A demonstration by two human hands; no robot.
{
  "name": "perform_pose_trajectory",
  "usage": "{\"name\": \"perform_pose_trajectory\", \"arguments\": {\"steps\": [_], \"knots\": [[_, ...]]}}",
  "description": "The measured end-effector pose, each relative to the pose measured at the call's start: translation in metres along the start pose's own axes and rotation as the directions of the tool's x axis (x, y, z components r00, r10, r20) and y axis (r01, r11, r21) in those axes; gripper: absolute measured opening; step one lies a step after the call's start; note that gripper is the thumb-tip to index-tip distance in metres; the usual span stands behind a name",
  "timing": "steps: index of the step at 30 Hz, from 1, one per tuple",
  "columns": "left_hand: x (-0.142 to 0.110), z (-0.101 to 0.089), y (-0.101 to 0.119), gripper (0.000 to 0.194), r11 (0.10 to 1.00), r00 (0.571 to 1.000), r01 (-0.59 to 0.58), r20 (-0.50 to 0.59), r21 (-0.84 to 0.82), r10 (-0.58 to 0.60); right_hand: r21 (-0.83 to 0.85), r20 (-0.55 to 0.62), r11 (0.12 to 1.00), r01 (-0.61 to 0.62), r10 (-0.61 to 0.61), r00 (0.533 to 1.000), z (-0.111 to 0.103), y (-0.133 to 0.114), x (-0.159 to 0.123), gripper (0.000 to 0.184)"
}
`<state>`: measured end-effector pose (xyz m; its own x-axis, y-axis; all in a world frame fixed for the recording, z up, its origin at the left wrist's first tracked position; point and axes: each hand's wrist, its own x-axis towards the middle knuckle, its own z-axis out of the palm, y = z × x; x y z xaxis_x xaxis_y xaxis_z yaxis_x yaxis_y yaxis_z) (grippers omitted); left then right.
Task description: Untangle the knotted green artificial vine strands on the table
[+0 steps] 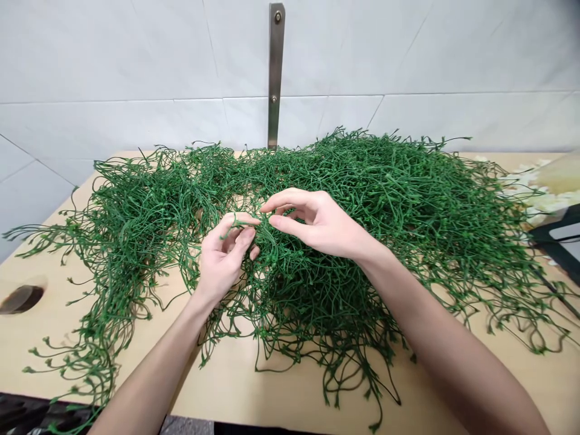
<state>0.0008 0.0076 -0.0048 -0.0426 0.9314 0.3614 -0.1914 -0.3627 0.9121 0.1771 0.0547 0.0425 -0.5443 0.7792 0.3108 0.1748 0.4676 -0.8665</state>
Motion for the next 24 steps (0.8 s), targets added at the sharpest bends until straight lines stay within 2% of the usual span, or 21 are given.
{"name": "perform_pose_trajectory", "arguments": {"steps": [3, 6, 9, 11, 14, 16, 19, 22, 24], "knots": [[-0.002, -0.005, -0.001, 0.006, 0.999, 0.997, -0.022, 0.072, 0.043, 0.019, 0.034, 0.04, 0.999, -0.029, 0.028, 0.999, 0.004, 0.004, 0.0, 0.02], [-0.002, -0.009, -0.002, 0.006, 1.0, 0.993, -0.01, 0.114, 0.015, 0.008, -0.005, 0.009, 0.999, -0.049, 0.049, 0.999, 0.005, 0.005, 0.0, 0.019], [-0.001, -0.012, -0.002, 0.007, 1.0, 0.996, 0.005, 0.092, 0.004, -0.005, -0.098, -0.037, 0.992, -0.078, 0.075, 0.997, 0.002, 0.002, 0.0, 0.019], [-0.001, -0.012, -0.001, 0.012, 0.999, 0.999, -0.005, 0.049, 0.054, 0.003, -0.146, -0.059, 0.985, -0.089, 0.081, 0.995, -0.001, 0.0, 0.0, 0.019], [-0.002, -0.01, 0.0, 0.016, 0.988, 1.0, -0.016, -0.006, 0.152, 0.017, -0.238, -0.097, 0.97, -0.043, 0.02, 0.995, -0.003, -0.003, 0.0, 0.022], [-0.003, -0.009, 0.0, 0.016, 0.986, 1.0, 0.01, 0.006, 0.169, -0.011, -0.316, -0.124, 0.949, -0.004, -0.037, 0.992, -0.003, -0.004, -0.001, 0.022], [-0.003, -0.008, 0.001, 0.017, 0.983, 0.998, 0.046, 0.043, 0.175, -0.054, -0.366, -0.059, 0.929, 0.052, -0.079, 0.995, -0.002, -0.004, -0.004, 0.025], [-0.002, -0.01, 0.0, 0.016, 0.979, 0.998, 0.025, 0.055, 0.201, -0.037, -0.364, 0.056, 0.924, 0.115, -0.102, 0.993, -0.001, -0.003, -0.007, 0.024], [-0.001, -0.011, -0.001, 0.015, 0.98, 0.998, 0.009, 0.061, 0.199, -0.022, -0.355, 0.09, 0.923, 0.145, -0.12, 0.989, -0.002, -0.002, -0.007, 0.019]]}}
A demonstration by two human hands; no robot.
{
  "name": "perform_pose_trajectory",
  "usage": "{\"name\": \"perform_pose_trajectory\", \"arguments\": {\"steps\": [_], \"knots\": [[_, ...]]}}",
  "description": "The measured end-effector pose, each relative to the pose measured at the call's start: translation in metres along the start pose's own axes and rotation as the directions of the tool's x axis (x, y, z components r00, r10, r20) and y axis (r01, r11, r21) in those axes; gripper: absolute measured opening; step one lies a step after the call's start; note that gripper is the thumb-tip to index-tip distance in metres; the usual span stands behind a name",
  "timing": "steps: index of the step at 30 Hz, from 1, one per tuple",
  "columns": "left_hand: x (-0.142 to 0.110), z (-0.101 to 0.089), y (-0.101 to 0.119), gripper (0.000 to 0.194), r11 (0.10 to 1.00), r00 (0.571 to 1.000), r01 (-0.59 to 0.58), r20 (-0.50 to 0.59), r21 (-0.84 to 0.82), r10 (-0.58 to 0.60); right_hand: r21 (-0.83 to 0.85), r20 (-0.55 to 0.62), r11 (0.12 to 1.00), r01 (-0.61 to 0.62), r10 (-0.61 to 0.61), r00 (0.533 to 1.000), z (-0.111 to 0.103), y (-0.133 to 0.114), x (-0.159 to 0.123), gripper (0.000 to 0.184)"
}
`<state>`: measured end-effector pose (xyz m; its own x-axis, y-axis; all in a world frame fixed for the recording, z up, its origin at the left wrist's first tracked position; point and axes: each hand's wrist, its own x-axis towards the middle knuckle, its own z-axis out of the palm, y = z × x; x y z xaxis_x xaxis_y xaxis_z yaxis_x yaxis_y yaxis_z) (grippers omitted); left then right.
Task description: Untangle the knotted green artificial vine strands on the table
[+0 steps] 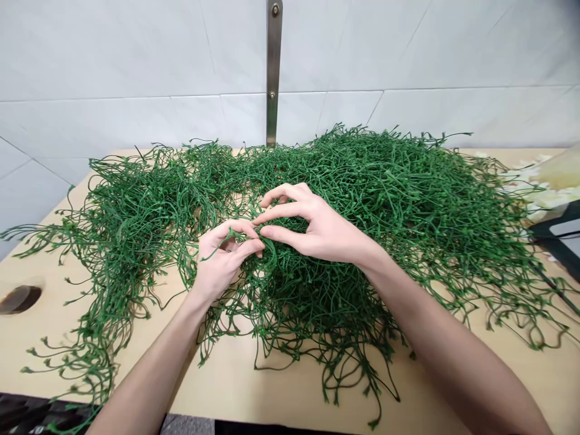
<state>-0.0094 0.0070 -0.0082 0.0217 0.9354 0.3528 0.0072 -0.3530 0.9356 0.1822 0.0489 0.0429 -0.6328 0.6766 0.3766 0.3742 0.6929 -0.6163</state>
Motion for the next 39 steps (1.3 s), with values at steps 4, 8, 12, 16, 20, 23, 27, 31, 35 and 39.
{"name": "perform_pose_trajectory", "arguments": {"steps": [4, 8, 12, 16, 20, 23, 27, 31, 35, 39], "knots": [[0.003, 0.001, -0.002, 0.013, 0.997, 0.995, -0.073, -0.064, 0.022, 0.074, 0.022, -0.012, 1.0, 0.011, -0.011, 1.0, -0.002, 0.002, 0.001, 0.013], [0.004, 0.005, -0.003, 0.007, 0.987, 0.981, -0.149, -0.112, 0.066, 0.155, 0.054, 0.007, 0.998, -0.042, 0.042, 0.999, -0.003, -0.002, 0.002, 0.011], [0.001, 0.009, 0.001, 0.005, 0.961, 0.962, -0.174, -0.173, 0.213, 0.213, 0.177, 0.067, 0.977, -0.123, 0.112, 0.991, -0.002, -0.006, 0.004, 0.01], [-0.001, 0.009, 0.005, 0.017, 0.953, 0.955, -0.083, -0.248, 0.291, 0.159, 0.277, 0.094, 0.932, -0.235, 0.217, 0.972, 0.001, -0.006, 0.004, 0.014], [-0.001, 0.012, 0.006, 0.017, 0.983, 0.968, -0.053, -0.231, 0.177, 0.094, 0.406, 0.093, 0.877, -0.258, 0.241, 0.966, 0.002, -0.001, 0.006, 0.015], [-0.001, 0.017, 0.006, 0.02, 0.996, 0.984, -0.063, -0.163, 0.06, 0.073, 0.452, 0.072, 0.863, -0.226, 0.217, 0.973, 0.002, 0.002, 0.007, 0.016], [0.0, 0.019, 0.004, 0.027, 0.995, 0.989, -0.064, -0.137, -0.073, 0.053, 0.447, 0.085, 0.868, -0.217, 0.201, 0.976, 0.001, 0.001, 0.007, 0.017], [0.001, 0.014, 0.002, 0.023, 0.996, 0.988, -0.028, -0.155, -0.082, 0.015, 0.558, 0.096, 0.79, -0.254, 0.243, 0.965, -0.001, 0.0, 0.006, 0.019], [0.0, 0.012, 0.004, 0.021, 0.999, 0.992, 0.013, -0.128, -0.047, -0.019, 0.6, 0.175, 0.745, -0.291, 0.233, 0.957, -0.001, 0.001, 0.005, 0.02], [-0.002, 0.016, 0.007, 0.023, 1.0, 0.996, 0.005, -0.089, -0.021, -0.007, 0.595, 0.223, 0.742, -0.31, 0.218, 0.95, 0.004, 0.002, 0.004, 0.018]]}}
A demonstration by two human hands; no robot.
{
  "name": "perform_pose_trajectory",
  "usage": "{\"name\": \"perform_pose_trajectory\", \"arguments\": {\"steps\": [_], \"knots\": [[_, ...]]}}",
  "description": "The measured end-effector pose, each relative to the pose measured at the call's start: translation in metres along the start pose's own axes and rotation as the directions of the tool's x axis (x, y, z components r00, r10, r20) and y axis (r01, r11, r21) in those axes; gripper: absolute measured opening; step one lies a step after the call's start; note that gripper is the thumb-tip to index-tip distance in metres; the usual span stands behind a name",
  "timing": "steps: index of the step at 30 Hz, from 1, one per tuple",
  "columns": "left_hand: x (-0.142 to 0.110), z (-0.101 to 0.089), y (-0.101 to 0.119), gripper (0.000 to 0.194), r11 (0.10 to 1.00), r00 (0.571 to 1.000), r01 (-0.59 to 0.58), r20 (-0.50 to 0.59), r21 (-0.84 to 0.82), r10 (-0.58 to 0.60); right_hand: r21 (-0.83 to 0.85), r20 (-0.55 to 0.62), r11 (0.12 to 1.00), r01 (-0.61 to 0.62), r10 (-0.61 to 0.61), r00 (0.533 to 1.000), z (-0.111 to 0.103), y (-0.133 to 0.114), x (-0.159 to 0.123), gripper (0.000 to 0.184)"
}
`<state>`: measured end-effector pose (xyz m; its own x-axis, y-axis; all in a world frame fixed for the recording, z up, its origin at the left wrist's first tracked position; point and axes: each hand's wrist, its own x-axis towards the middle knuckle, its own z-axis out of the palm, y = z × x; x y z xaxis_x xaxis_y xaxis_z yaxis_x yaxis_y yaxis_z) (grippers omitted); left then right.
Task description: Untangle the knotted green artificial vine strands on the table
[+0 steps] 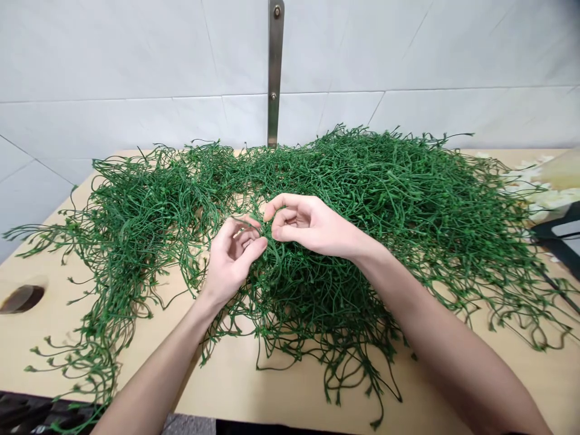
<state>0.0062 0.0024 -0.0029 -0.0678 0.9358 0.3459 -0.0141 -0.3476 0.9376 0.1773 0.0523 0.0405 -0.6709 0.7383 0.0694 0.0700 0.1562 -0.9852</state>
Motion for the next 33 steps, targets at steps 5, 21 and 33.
{"name": "perform_pose_trajectory", "arguments": {"steps": [5, 21, 33], "knots": [[-0.0026, 0.0005, 0.0009, 0.025, 0.997, 0.995, 0.038, 0.088, 0.06, -0.044, 0.004, 0.049, 1.0, -0.012, 0.012, 0.999, 0.0002, 0.0047, 0.0006, 0.021], [0.0004, -0.0024, 0.0012, 0.012, 0.988, 0.997, -0.039, 0.067, 0.149, 0.029, -0.01, 0.102, 0.998, -0.054, 0.055, 0.993, -0.0034, 0.0056, -0.0004, 0.02], [-0.0012, -0.006, -0.004, 0.023, 0.949, 0.998, -0.04, 0.066, 0.313, 0.02, 0.043, 0.008, 0.998, -0.051, 0.051, 0.999, -0.0017, -0.0013, 0.0027, 0.019]]}}
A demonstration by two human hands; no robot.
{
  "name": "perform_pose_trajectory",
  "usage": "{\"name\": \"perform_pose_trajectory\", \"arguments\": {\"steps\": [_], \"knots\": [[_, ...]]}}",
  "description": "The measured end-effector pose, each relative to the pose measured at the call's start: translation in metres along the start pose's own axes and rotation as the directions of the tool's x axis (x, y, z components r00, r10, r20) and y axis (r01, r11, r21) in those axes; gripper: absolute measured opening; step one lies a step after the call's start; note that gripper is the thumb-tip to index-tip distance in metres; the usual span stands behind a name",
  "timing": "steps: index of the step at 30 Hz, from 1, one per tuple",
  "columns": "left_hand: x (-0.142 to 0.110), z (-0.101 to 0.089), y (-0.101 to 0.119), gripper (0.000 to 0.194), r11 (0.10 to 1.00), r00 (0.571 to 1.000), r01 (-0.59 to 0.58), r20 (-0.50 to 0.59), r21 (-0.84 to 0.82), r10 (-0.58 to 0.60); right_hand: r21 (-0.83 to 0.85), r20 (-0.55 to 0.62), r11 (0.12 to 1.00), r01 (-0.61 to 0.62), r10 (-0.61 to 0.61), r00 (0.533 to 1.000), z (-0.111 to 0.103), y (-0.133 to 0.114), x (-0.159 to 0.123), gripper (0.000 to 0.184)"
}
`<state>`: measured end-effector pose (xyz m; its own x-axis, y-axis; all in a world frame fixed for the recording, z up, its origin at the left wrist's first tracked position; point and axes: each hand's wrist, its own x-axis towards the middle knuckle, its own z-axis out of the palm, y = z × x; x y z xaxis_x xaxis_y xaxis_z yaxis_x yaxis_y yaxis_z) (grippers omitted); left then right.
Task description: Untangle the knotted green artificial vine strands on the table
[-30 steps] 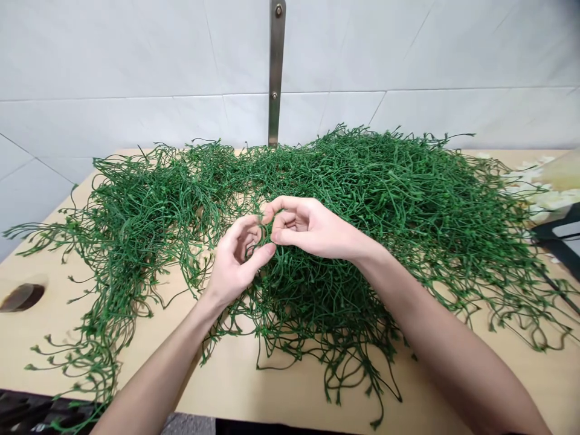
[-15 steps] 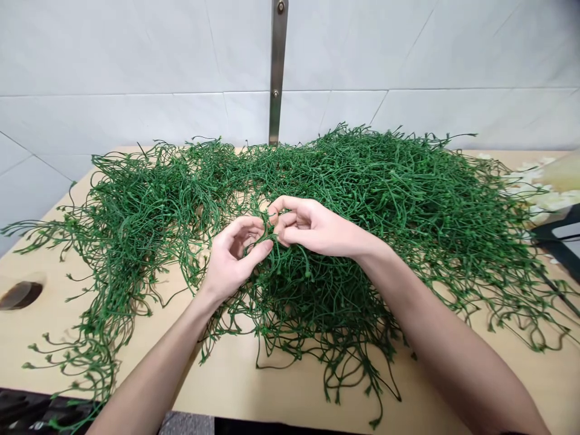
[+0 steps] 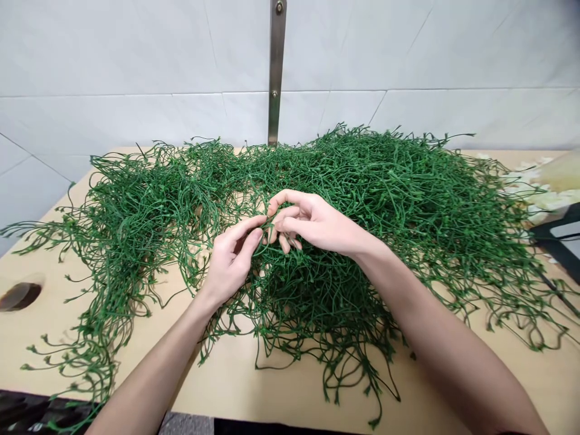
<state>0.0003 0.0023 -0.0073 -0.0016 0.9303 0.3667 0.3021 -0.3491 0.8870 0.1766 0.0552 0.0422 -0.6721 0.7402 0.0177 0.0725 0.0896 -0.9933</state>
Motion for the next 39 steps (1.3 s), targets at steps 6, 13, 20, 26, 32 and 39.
{"name": "perform_pose_trajectory", "arguments": {"steps": [6, 13, 20, 26, 32, 39], "knots": [[-0.001, 0.002, -0.002, 0.024, 1.0, 0.996, 0.009, 0.087, -0.019, -0.007, 0.044, -0.079, 0.999, -0.006, 0.01, 0.997, 0.005, 0.005, 0.003, 0.022], [0.003, 0.003, 0.001, 0.022, 0.967, 0.99, 0.095, 0.125, -0.234, -0.067, 0.02, -0.05, 0.996, 0.082, -0.081, 0.995, 0.008, 0.011, 0.004, 0.026], [0.005, 0.003, 0.002, 0.029, 0.904, 0.979, 0.2, 0.103, -0.377, -0.174, 0.02, 0.012, 0.989, 0.149, -0.149, 0.989, 0.007, 0.018, 0.005, 0.033], [0.005, 0.002, -0.007, 0.022, 0.859, 0.97, 0.241, 0.113, -0.452, -0.213, 0.074, -0.015, 0.979, 0.192, -0.191, 0.981, 0.008, 0.015, 0.005, 0.041], [0.007, 0.001, -0.009, 0.024, 0.814, 0.96, 0.28, 0.128, -0.508, -0.25, -0.042, -0.149, 0.991, 0.129, -0.134, 0.98, 0.001, 0.009, 0.006, 0.025], [0.008, 0.0, -0.003, 0.028, 0.795, 0.951, 0.306, 0.134, -0.524, -0.278, -0.231, -0.152, 0.965, 0.122, -0.16, 0.975, -0.001, -0.003, -0.002, 0.015]]}}
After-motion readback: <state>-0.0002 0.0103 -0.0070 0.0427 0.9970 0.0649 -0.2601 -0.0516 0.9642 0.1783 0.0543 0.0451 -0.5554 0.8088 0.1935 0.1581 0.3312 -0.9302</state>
